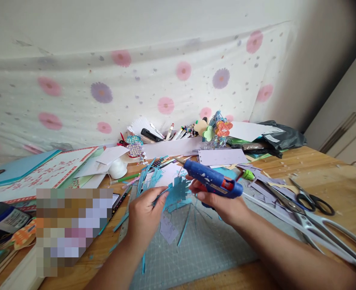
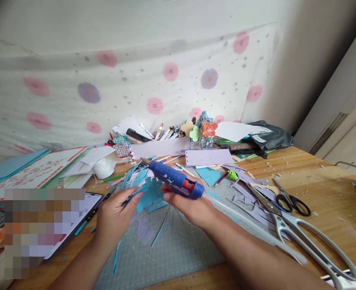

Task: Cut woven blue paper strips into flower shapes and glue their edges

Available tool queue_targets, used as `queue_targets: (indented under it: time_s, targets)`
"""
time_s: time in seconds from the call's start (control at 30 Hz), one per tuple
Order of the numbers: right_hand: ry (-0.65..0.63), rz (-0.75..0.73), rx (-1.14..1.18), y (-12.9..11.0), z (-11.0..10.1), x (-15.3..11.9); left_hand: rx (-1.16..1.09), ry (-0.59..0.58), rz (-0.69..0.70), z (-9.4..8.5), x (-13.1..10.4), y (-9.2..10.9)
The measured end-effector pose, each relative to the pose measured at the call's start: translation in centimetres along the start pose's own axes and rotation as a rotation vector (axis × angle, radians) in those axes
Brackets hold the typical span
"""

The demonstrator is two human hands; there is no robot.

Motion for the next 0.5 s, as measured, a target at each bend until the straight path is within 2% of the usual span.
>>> queue_targets:
  time_s: [0.1,0.23,0.37,0.5]
  targets:
    - [-0.16,0.041,0.002,-0.3,1.5,-0.5,0.011,-0.04,0.033,0.3,-0.2,0.5]
    - [-0.248,0.055,-0.046,-0.2,2.5,-0.8,-0.025,-0.191,-0.008,1.2,-0.4,0.6]
    - [-0.2,0.081,0.015,0.6,2.1,-0.5,-0.246,-0.311,-0.167,2.2,-0.6,0.0]
    - [-0.146,0.089,0.084,0.9,1.6,-0.1,-0.359,-0.379,-0.222,2.6,-0.9,-0.2]
Point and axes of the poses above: each hand's wrist, its own x-axis towards the middle knuckle, its own z-axis out of the palm, y = z × x, the point moved 5 cm from there along x, towards the middle knuckle, and after that the axes turned 7 degrees about x, right-handed, at the moved point
